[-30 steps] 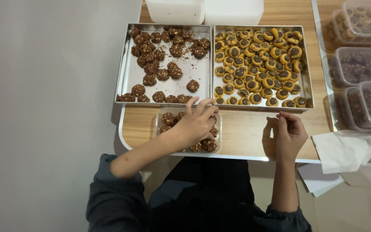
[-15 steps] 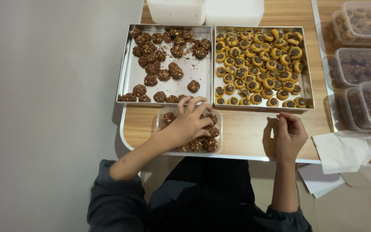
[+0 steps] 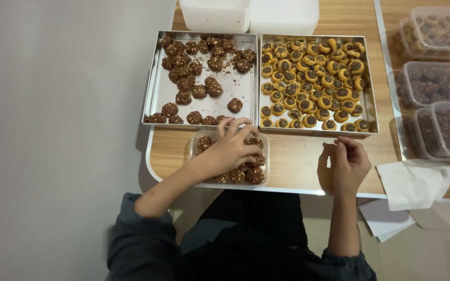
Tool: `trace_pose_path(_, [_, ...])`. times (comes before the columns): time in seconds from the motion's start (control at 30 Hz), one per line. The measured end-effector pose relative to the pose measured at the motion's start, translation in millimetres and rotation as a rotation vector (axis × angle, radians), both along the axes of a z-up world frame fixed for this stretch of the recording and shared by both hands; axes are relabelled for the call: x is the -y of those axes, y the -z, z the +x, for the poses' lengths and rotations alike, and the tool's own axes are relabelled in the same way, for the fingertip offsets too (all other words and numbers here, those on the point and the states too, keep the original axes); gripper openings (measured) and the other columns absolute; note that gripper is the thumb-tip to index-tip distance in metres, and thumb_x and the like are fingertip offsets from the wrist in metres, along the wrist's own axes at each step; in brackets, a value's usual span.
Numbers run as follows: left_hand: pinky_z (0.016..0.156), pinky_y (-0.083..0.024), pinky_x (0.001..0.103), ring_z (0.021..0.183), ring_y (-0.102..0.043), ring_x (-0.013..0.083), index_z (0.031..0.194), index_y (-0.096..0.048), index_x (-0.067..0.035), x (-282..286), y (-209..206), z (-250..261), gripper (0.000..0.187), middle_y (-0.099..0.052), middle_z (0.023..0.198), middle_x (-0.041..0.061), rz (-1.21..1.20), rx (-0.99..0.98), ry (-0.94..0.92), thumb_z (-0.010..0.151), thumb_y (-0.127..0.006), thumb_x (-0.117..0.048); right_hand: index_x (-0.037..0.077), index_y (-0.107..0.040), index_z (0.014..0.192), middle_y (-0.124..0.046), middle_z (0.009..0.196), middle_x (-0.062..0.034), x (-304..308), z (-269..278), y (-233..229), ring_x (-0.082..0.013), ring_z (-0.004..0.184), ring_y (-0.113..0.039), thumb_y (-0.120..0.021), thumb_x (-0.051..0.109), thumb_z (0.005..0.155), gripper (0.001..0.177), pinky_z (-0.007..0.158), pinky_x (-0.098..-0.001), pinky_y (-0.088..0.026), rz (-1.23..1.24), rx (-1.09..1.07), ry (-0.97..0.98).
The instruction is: Packing cookies from trays into plastic containers and closing the lids.
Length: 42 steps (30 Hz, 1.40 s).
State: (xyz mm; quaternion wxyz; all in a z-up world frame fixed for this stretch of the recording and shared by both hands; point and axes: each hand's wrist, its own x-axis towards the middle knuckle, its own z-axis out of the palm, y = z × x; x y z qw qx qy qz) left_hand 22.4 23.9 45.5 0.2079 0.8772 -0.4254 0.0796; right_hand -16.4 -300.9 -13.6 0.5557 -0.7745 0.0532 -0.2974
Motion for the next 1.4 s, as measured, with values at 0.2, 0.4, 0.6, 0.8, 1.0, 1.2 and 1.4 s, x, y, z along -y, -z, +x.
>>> trace_pose_path(0.2, [0.106,-0.026,0.054,0.129,-0.036,0.0313,0.119,-0.071,-0.022,-55.6,-21.0,-13.5,0.023,-0.05,0.126,0.006,-0.17,0.051,-0.29,0.1,-0.057,-0.026,-0.002,-0.067,0.117,-0.068,0.1,-0.0134,-6.3,-1.8,-5.6,-0.0159,0.094,-0.06,-0.06,-0.006,0.105,0.014,0.09,-0.0342,-0.053,0.087,0.054,-0.02])
trace_pose_path(0.4, [0.086,-0.051,0.045,0.1,-0.065,0.035,0.12,-0.071,-0.007,-90.1,-18.2,-72.3,0.025,-0.065,0.105,0.016,-0.608,-0.259,-0.761,0.103,-0.061,-0.021,-0.004,-0.069,0.117,-0.067,0.097,-0.0163,-5.0,-2.6,-0.4,-0.0215,0.095,-0.063,-0.063,-0.01,0.104,0.016,0.09,-0.0372,-0.052,-0.003,0.098,-0.01])
trace_pose_path(0.6, [0.072,-0.057,0.035,0.086,-0.075,0.0274,0.112,-0.078,-0.01,-106.6,19.3,-76.8,0.027,-0.077,0.095,0.013,-0.712,-0.589,-0.768,0.095,-0.074,-0.031,0.006,-0.074,0.113,-0.071,0.089,-0.0087,-61.0,-37.1,-11.5,-0.0138,0.085,-0.061,-0.071,0.002,0.098,0.015,0.084,-0.0331,-0.051,0.13,-0.153,-0.126])
trace_pose_path(0.8, [0.059,-0.054,0.027,0.07,-0.067,0.0153,0.111,-0.077,-0.001,-115.2,23.1,-65.1,0.029,-0.076,0.086,0.014,-0.759,-0.824,-0.76,0.09,-0.078,-0.021,0.007,-0.08,0.109,-0.077,0.084,-0.0118,-91.5,-32.3,-23.9,-0.0166,0.081,-0.068,-0.08,0.014,0.091,0.019,0.079,-0.034,-0.055,0.066,-0.397,-0.298])
trace_pose_path(1.0, [0.053,-0.05,0.025,0.064,-0.064,0.0133,0.11,-0.075,0.003,-118.1,29.1,-65.6,0.029,-0.074,0.081,0.013,-0.856,-0.878,-0.731,0.087,-0.079,-0.014,0.004,-0.081,0.108,-0.076,0.076,-0.0117,-107.0,-32.8,-35.9,-0.0147,0.072,-0.065,-0.08,0.019,0.091,0.022,0.068,-0.0308,-0.054,0.079,-0.505,-0.323])
trace_pose_path(1.2, [0.05,-0.047,0.022,0.063,-0.063,0.0128,0.109,-0.075,0.003,-115.3,24.6,-66.0,0.031,-0.074,0.079,0.012,-0.887,-0.896,-0.729,0.085,-0.081,-0.016,0.001,-0.08,0.104,-0.066,0.058,-0.0085,-109.2,-29.5,-22.8,-0.0136,0.058,-0.055,-0.073,0.016,0.096,0.019,0.056,-0.0256,-0.046,0.215,-0.49,-0.332])
trace_pose_path(1.4, [0.05,-0.047,0.022,0.063,-0.063,0.0129,0.107,-0.076,0.002,-112.7,25.3,-67.5,0.027,-0.073,0.077,0.01,-0.909,-0.892,-0.742,0.086,-0.081,-0.015,0.0,-0.079,0.102,-0.068,0.061,-0.0092,-114.9,-29.8,-31.0,-0.0131,0.059,-0.058,-0.081,0.014,0.088,0.02,0.057,-0.0252,-0.047,0.216,-0.432,-0.331])
